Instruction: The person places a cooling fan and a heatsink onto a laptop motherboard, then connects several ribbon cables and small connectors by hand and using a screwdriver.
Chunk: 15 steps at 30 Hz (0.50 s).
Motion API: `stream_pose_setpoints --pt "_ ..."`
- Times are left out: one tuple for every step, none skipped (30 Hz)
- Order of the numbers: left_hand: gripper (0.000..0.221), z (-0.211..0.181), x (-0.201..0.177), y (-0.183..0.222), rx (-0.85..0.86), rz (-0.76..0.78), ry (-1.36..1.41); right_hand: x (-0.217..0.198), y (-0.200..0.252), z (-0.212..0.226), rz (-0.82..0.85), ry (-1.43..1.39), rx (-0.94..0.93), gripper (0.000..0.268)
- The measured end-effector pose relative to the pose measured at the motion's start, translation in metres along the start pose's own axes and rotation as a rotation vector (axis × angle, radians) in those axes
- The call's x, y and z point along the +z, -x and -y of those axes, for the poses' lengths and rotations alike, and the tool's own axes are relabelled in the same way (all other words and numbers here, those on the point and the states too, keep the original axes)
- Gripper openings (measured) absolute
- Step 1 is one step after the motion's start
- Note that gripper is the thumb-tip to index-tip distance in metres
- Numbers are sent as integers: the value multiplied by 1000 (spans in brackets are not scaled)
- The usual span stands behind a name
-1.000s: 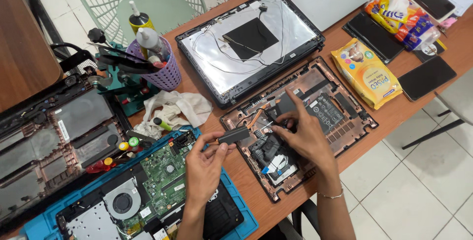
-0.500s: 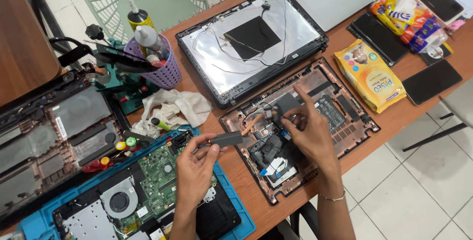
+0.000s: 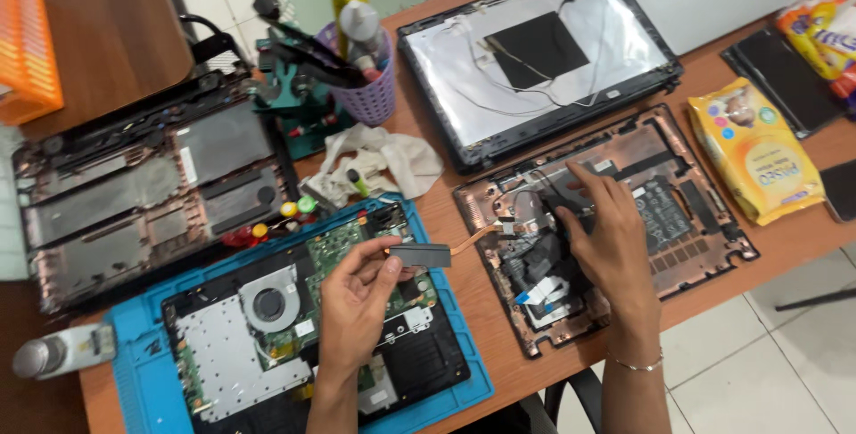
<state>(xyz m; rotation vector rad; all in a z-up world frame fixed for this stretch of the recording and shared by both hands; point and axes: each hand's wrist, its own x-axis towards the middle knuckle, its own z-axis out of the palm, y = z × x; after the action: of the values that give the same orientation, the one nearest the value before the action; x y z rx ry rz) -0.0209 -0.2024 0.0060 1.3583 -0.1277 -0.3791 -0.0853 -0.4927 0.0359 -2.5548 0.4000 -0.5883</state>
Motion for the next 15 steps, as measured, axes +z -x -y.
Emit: stream_pose_setpoints --pt "29 -2 -6 3 22 -14 4 -2 1 7 26 -60 -45 59" --pt "29 -3 -12 6 44 -28 9 -3 2 14 52 -119 -89 58" --pt "29 -5 -18 9 66 -42 13 -2 3 21 77 -178 -133 56" --pt "28 -6 -24 12 70 -72 3 0 3 28 124 -206 -144 54" --pt "27 -7 -30 16 74 -100 -4 3 4 34 170 -232 -155 52" --pt "27 -8 -36 20 79 -128 -12 6 5 40 216 -257 -166 50" --pt "26 -9 -43 24 81 -151 -9 9 7 46 250 -286 -168 47" --pt "26 -10 -50 28 82 -173 -6 13 8 51 285 -315 -169 44" --pt "26 -11 -56 32 84 -193 -1 17 9 57 319 -342 -170 41" --pt "25 -11 -63 36 86 -219 2 22 10 62 355 -335 -150 36" --pt "25 -11 -69 40 88 -245 5 28 11 68 392 -329 -129 32" --pt "25 -11 -75 44 89 -270 8 33 12 74 429 -322 -108 27" --pt "25 -11 -82 49 88 -287 14 38 15 80 466 -298 -78 26" --pt "25 -10 -89 53 88 -303 21 42 17 84 502 -275 -49 25" --pt "25 -10 -96 55 91 -316 26 47 18 89 533 -251 -19 23"
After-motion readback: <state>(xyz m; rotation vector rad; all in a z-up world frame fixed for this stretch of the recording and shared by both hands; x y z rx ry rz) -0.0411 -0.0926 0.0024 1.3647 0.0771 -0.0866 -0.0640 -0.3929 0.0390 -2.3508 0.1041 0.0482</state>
